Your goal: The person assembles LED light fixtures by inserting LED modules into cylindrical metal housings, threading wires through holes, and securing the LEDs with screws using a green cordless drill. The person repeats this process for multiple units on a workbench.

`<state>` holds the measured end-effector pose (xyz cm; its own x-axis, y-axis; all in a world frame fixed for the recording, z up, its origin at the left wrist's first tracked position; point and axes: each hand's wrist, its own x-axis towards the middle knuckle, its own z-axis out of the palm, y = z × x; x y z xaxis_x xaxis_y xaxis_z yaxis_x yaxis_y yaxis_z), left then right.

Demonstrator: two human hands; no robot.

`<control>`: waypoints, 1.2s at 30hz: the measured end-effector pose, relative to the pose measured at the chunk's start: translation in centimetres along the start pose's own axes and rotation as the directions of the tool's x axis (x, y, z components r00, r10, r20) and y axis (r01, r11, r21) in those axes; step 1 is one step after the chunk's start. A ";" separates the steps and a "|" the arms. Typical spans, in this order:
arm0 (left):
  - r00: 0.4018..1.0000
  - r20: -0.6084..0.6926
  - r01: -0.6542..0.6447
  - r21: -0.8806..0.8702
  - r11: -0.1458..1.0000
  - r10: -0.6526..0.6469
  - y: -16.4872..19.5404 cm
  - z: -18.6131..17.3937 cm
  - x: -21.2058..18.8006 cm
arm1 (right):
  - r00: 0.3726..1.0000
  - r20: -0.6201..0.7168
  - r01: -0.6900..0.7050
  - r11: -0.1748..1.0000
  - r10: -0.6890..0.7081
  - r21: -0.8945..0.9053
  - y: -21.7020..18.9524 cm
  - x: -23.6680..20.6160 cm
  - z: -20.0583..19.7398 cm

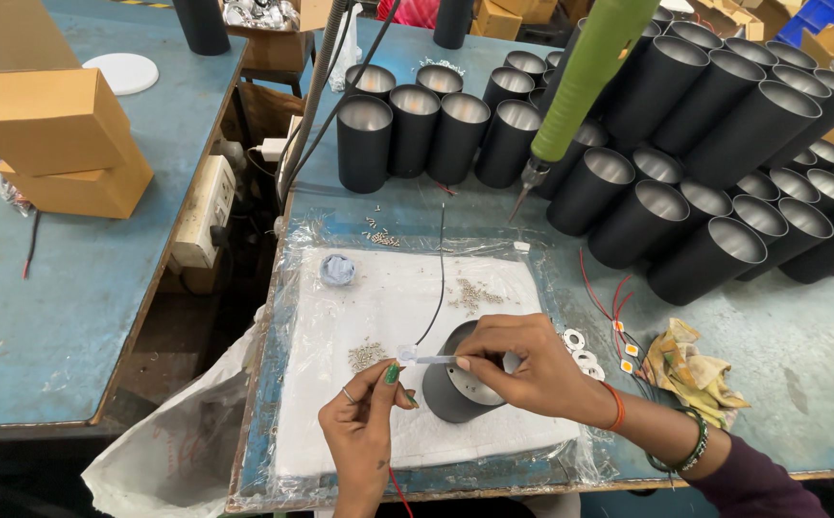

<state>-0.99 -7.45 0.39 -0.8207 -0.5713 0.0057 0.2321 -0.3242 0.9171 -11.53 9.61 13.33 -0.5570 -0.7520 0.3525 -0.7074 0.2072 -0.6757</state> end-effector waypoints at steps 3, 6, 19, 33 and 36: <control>1.000 0.005 -0.005 0.012 1.000 0.005 0.0 0.0 0.0 | 1.000 0.003 -0.001 1.000 0.001 -0.006 -0.2 -0.1 0.1; 1.000 0.008 -0.001 0.010 1.000 0.001 0.0 0.0 0.1 | 1.000 -0.024 0.000 0.999 -0.001 -0.035 -0.4 0.0 0.2; 0.947 -0.293 -0.153 -0.039 0.988 0.135 -5.3 -4.3 4.8 | 0.960 -0.124 0.208 0.934 -0.253 -0.292 2.8 4.8 1.5; 0.867 -0.390 -0.252 0.195 0.948 0.310 -10.1 -7.7 7.5 | 0.872 0.406 0.469 0.706 -0.274 -0.530 17.6 18.1 11.0; 0.860 -0.403 -0.210 0.280 0.937 0.313 -11.1 -8.5 8.5 | 0.852 0.473 0.480 0.697 -0.225 -0.533 18.4 19.2 13.0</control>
<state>-6.10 -15.16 -13.09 -0.4231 -0.8965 0.1314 0.2436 0.0272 0.9695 -29.59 -9.08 -0.74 -0.1099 -0.9831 0.1463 -0.9922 0.1173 0.0428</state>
